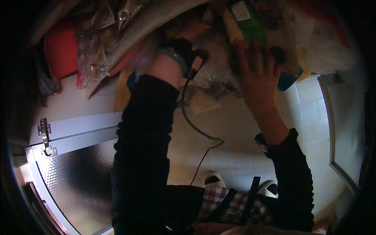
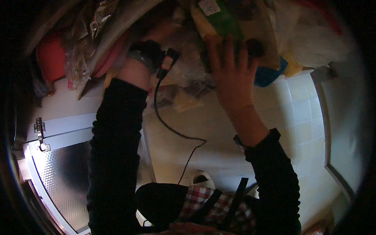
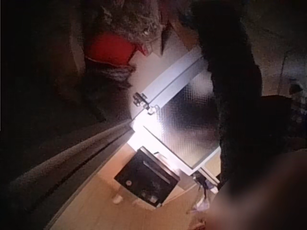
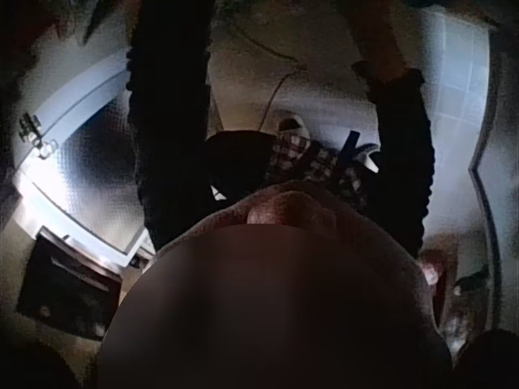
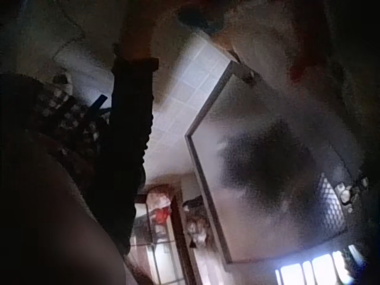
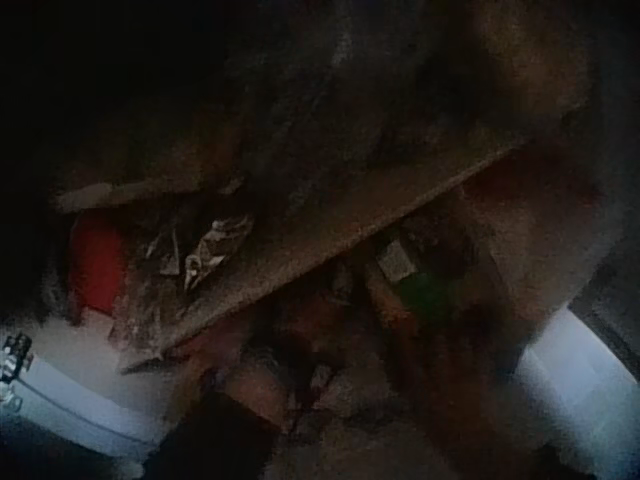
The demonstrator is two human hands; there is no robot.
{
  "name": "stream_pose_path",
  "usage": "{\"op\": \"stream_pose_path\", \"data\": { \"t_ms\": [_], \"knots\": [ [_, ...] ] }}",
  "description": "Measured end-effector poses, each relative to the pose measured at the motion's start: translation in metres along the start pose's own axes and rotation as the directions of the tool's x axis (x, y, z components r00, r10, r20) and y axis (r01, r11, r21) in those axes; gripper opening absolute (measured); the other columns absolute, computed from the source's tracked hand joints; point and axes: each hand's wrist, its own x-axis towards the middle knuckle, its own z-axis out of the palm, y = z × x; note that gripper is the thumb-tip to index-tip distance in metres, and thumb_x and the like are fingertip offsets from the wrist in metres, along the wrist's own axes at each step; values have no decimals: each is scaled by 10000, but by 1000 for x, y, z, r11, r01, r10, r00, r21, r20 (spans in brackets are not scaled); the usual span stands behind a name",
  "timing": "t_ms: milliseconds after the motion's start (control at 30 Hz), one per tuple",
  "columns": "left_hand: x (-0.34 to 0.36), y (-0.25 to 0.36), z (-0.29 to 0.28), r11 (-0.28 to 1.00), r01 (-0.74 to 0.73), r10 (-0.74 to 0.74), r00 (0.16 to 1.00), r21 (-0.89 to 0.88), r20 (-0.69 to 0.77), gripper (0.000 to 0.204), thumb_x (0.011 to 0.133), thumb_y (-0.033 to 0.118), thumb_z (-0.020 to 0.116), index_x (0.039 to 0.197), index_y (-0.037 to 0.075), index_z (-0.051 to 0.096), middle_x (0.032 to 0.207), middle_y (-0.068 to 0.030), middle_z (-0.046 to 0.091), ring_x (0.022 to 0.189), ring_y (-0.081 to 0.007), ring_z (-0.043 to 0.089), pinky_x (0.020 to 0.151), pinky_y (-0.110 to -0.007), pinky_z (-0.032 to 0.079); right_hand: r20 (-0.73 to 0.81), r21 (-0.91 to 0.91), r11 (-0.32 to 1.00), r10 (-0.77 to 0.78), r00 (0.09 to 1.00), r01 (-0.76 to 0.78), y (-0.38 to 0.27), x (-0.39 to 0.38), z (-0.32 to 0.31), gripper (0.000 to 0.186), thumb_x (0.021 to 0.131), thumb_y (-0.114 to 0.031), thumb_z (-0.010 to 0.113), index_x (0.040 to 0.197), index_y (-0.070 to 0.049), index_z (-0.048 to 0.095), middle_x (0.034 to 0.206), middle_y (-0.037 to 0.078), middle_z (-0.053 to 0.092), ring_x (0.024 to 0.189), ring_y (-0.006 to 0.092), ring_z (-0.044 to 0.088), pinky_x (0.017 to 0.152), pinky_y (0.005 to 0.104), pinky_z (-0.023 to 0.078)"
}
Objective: The person retrieves a yellow bag of rice from a cabinet, pours rice into a green scoop, and then washes the rice in the scoop under running water using chopsticks to stir. The person repeats the rinsing process several times.
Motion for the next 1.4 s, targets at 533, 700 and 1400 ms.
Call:
{"op": "stream_pose_path", "data": {
  "t_ms": [533, 700, 1400],
  "knots": [
    [-87, -25, -48, 997, 7, 2, 991, 71, -132, 268, 766, 117, 602, 999, -14, 585, 994, -236, 589, 893, -381, 585, 799, -410, 480, 65, 61, 998, -19, 998, 15, 0, 3, -14, 616, 769, -157, 554, 1355, -204, 373, 1293, 155, 420, 1131, 365, 427, 780, 509, 400],
    [-164, 15, -93, 986, 49, -96, 949, -161, -299, 380, 743, 38, 563, 1124, 37, 557, 1122, -178, 525, 1077, -357, 484, 909, -402, 399, 105, 57, 998, -13, 994, 7, 2, 3, -15, 644, 775, -148, 556, 1379, -180, 335, 1318, 162, 401, 1155, 376, 412, 805, 519, 396],
    [-325, 24, -162, 969, -146, 83, 952, -199, -293, 629, 680, 286, 775, 1176, 0, 514, 1153, -171, 470, 1067, -327, 489, 911, -391, 411, 59, 518, 855, -84, 995, 41, 28, -2, -29, 712, 709, -205, 698, 1335, -130, 368, 1310, 166, 399, 1169, 397, 387, 943, 467, 349]
  ]
}}
